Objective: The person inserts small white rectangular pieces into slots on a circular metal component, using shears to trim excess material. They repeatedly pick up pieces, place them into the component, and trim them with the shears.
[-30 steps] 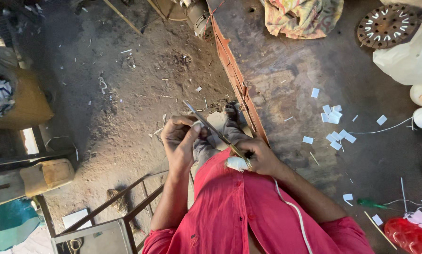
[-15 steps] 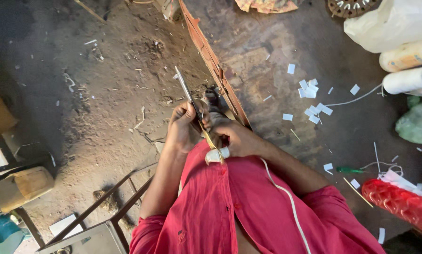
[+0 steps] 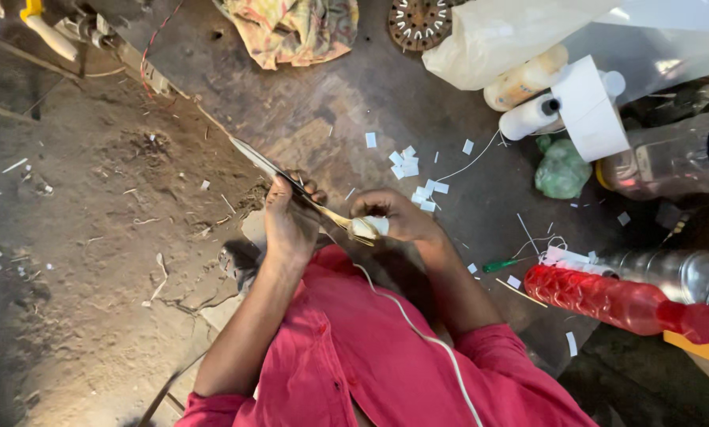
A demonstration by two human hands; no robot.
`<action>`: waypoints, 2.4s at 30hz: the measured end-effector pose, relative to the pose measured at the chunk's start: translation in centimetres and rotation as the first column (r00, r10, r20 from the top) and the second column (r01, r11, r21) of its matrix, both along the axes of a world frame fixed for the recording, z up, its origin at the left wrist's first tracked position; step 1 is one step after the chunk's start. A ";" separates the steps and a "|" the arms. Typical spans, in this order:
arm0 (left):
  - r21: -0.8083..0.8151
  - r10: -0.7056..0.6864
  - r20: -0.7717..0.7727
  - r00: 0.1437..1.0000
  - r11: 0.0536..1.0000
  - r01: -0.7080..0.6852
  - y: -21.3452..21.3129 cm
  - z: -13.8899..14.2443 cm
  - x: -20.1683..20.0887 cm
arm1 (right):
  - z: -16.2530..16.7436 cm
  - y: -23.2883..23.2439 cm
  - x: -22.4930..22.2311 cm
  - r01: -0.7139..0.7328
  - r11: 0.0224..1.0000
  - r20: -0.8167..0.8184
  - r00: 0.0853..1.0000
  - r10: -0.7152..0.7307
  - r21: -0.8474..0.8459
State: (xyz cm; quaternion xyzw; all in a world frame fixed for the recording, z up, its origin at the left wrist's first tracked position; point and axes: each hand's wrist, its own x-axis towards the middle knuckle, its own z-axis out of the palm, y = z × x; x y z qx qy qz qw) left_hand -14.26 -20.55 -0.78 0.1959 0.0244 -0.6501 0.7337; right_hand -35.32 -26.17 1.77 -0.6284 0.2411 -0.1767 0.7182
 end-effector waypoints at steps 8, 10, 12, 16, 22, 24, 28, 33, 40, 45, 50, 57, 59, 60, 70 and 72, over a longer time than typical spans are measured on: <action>0.178 -0.241 0.040 0.970 0.957 0.230 -5.3 -2.6 -3.1 | 1.9 0.6 -2.2 0.171 0.622 -0.030 0.954 -0.299 -0.764; 0.176 -0.231 -0.043 0.972 0.956 0.235 -5.8 -2.7 -3.2 | 2.8 -0.2 -1.8 0.197 0.375 0.059 0.935 -0.349 -0.906; 0.195 -0.223 -0.087 0.971 0.952 0.236 -6.4 -2.7 -3.3 | 3.1 -1.3 -1.5 0.220 0.171 0.141 0.914 -0.381 -0.960; 0.267 -0.239 -0.112 0.965 0.928 0.260 -6.8 -2.6 -3.0 | 2.0 -2.6 -2.1 0.195 0.016 0.175 0.913 -0.369 -0.981; 0.356 -0.267 0.118 0.956 0.910 0.210 -8.1 -4.3 -3.8 | -1.3 -5.7 -4.8 0.178 0.083 0.106 0.835 -0.540 -0.981; 0.412 -0.296 0.287 0.911 0.897 0.162 -9.3 -5.5 -5.1 | -1.8 -8.2 -5.6 0.257 0.212 0.034 0.707 -0.707 -0.943; 0.373 -0.331 0.529 0.782 0.918 0.136 -10.4 -7.9 -9.4 | -2.4 -15.2 -5.4 0.677 0.487 0.071 0.620 -0.782 -0.551; 0.252 -0.261 0.965 0.022 0.948 0.193 -10.1 -9.2 -11.9 | -3.1 -26.8 -0.5 0.713 0.306 0.299 0.588 -0.752 -0.631; 0.277 -0.120 0.911 -0.394 0.887 0.370 -9.2 -4.5 -6.2 | -1.1 -34.8 4.6 0.753 0.234 0.215 0.446 -0.869 -0.615; -0.020 0.110 0.915 -0.388 0.973 0.229 -5.3 0.0 0.6 | -0.4 -29.1 3.9 0.861 0.456 0.075 0.452 -0.889 0.225; -0.330 0.442 0.752 -0.489 0.894 0.302 0.1 2.3 3.4 | -4.0 -13.7 4.1 0.589 0.600 -0.036 0.729 -0.683 0.542; -0.325 0.539 0.741 -0.400 0.810 0.488 4.5 1.0 2.5 | -8.1 -2.6 5.7 0.069 0.573 0.230 0.872 -0.433 0.816; -0.301 0.481 0.799 -0.359 0.839 0.454 4.3 0.4 1.8 | -7.6 -3.2 5.5 0.243 0.590 0.137 0.841 -0.524 0.770; -0.292 0.457 0.823 -0.336 0.849 0.441 3.9 0.2 1.4 | -7.1 -3.9 5.3 0.462 0.578 0.019 0.770 -0.637 0.673; -0.139 0.167 0.974 -0.152 0.973 0.183 -2.3 -0.5 0.2 | -4.7 -4.6 4.3 0.645 0.764 0.088 0.761 -0.642 0.004; -0.123 0.149 0.980 -0.130 0.974 0.189 -2.8 -0.8 0.6 | -5.2 -4.9 5.2 0.677 0.736 0.092 0.732 -0.676 0.024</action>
